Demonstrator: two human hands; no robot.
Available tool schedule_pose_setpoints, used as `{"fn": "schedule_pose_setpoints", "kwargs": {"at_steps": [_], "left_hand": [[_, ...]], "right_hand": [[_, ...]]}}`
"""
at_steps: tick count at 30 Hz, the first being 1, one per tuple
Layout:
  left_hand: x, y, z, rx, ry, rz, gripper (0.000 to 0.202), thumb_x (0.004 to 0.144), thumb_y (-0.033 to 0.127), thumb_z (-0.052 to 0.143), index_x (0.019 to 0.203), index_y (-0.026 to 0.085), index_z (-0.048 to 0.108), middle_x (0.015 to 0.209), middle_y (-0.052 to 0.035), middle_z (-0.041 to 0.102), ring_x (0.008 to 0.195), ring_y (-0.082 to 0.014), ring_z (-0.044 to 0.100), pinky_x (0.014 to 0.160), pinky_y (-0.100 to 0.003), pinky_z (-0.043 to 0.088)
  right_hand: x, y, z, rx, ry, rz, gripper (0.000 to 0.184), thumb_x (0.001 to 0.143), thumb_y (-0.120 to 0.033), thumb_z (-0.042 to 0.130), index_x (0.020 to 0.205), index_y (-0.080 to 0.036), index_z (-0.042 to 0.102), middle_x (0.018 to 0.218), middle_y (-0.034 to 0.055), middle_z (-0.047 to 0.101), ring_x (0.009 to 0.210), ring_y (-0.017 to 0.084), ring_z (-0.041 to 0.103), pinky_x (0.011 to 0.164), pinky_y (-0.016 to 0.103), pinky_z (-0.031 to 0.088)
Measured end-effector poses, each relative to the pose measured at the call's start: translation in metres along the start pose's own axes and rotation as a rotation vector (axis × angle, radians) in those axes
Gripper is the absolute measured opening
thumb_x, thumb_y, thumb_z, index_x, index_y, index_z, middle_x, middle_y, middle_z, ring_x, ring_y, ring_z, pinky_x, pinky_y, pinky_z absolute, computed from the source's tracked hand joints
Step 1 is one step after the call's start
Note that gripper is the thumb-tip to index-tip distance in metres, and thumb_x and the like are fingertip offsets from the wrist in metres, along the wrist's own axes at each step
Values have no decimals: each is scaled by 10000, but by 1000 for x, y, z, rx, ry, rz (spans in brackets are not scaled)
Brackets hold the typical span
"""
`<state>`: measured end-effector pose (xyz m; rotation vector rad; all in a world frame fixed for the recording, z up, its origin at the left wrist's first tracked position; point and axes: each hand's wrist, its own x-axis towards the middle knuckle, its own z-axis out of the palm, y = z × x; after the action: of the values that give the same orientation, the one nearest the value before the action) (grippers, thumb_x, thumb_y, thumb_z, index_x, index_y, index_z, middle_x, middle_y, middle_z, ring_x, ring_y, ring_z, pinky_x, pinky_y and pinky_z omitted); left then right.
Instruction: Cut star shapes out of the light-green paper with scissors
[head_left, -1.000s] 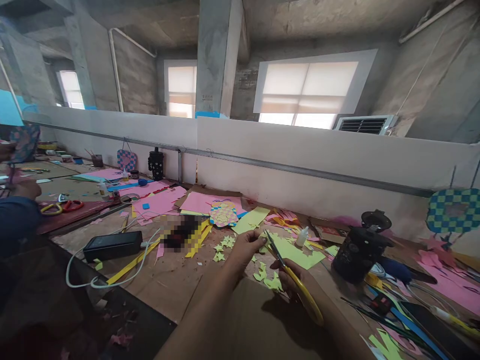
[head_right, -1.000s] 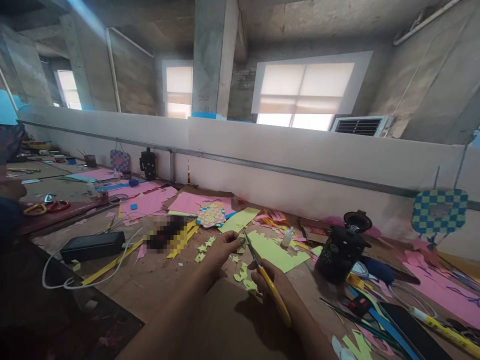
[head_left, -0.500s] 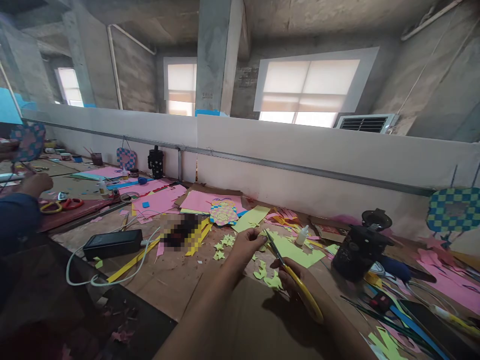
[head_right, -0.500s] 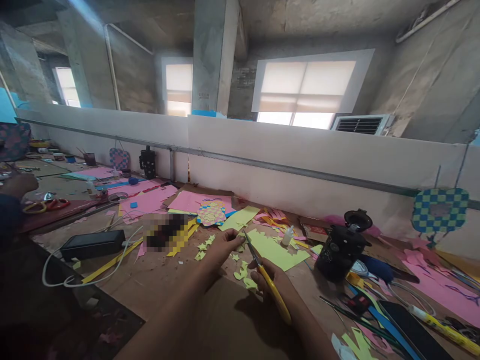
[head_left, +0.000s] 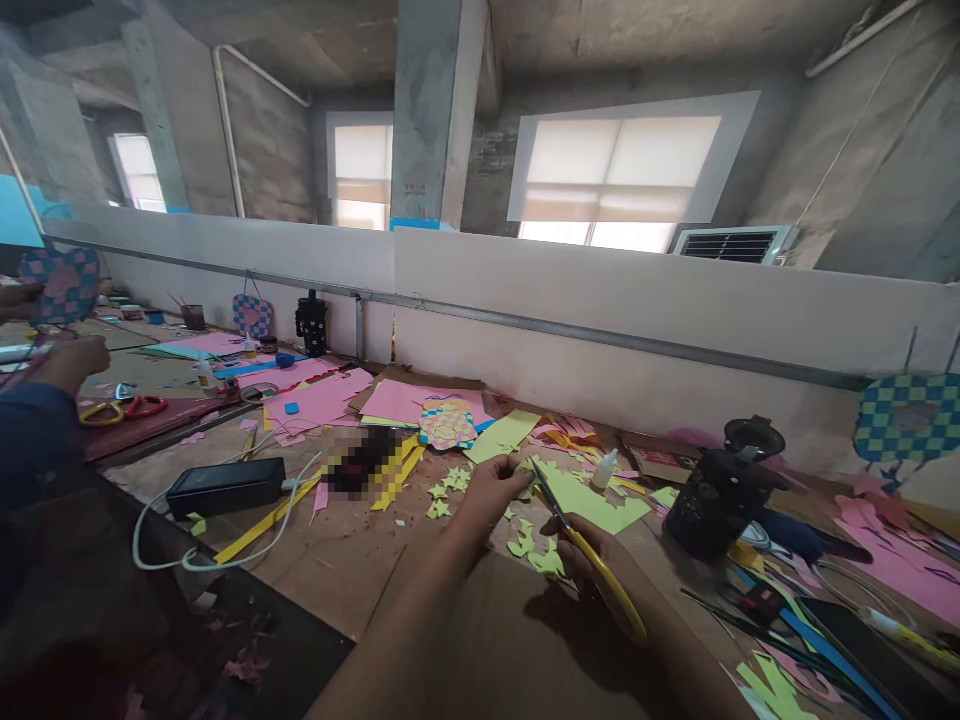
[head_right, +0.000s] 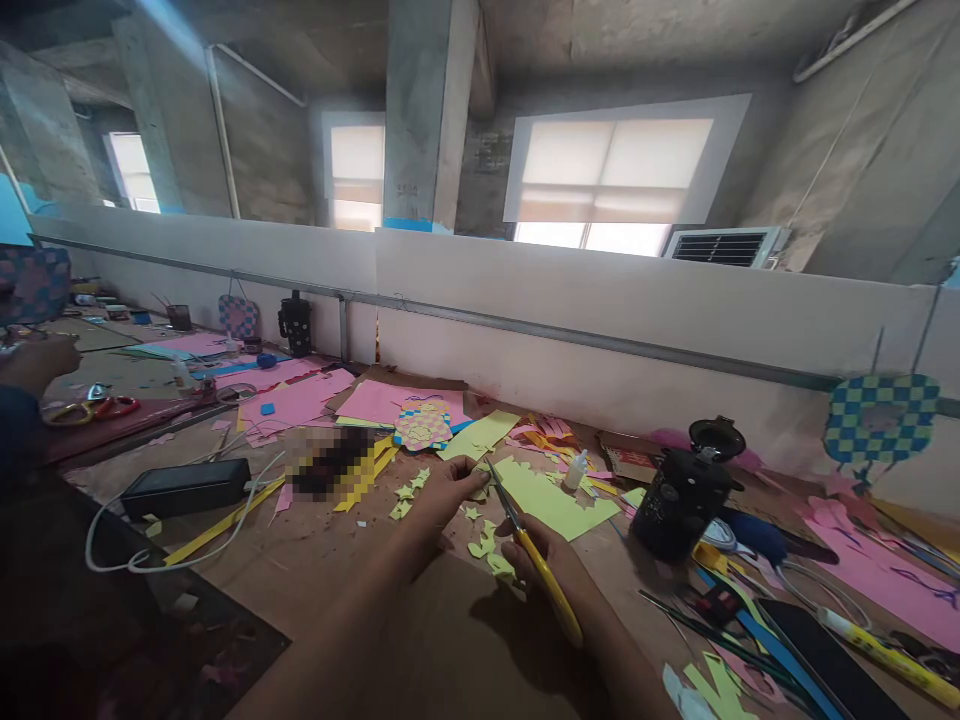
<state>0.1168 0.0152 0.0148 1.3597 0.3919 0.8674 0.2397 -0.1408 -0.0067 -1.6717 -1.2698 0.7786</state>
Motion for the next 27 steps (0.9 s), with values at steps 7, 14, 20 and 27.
{"fn": "schedule_pose_setpoints", "kwargs": {"at_steps": [7, 14, 20, 27], "left_hand": [[0, 2, 1, -12, 2, -6, 313, 632, 435, 757, 678, 178, 584, 628, 40, 502, 588, -118, 464, 589, -259, 364], [-1, 1, 0, -16, 0, -1, 309, 636, 435, 762, 693, 174, 606, 636, 38, 510, 605, -116, 451, 597, -255, 347], [0, -1, 1, -35, 0, -12, 334, 620, 454, 763, 685, 176, 589, 633, 40, 500, 601, -112, 445, 594, -250, 352], [0, -2, 3, -49, 2, -28, 329, 622, 440, 745, 693, 168, 576, 653, 31, 517, 611, -112, 451, 610, -256, 356]], "right_hand": [[4, 1, -5, -11, -2, -3, 267, 982, -334, 620, 1189, -166, 635, 1126, 46, 689, 889, 205, 701, 754, 367, 604], [3, -1, -3, -30, 12, 9, 281, 980, -329, 624, 1212, -170, 631, 1169, 53, 682, 939, 223, 699, 791, 392, 603], [3, -2, -2, -25, 24, -7, 269, 978, -321, 627, 1204, -175, 637, 1188, 55, 678, 960, 227, 695, 808, 397, 601], [2, 2, 0, -3, 31, -10, 265, 983, -329, 619, 1195, -172, 639, 1157, 50, 687, 922, 216, 701, 779, 379, 606]]}}
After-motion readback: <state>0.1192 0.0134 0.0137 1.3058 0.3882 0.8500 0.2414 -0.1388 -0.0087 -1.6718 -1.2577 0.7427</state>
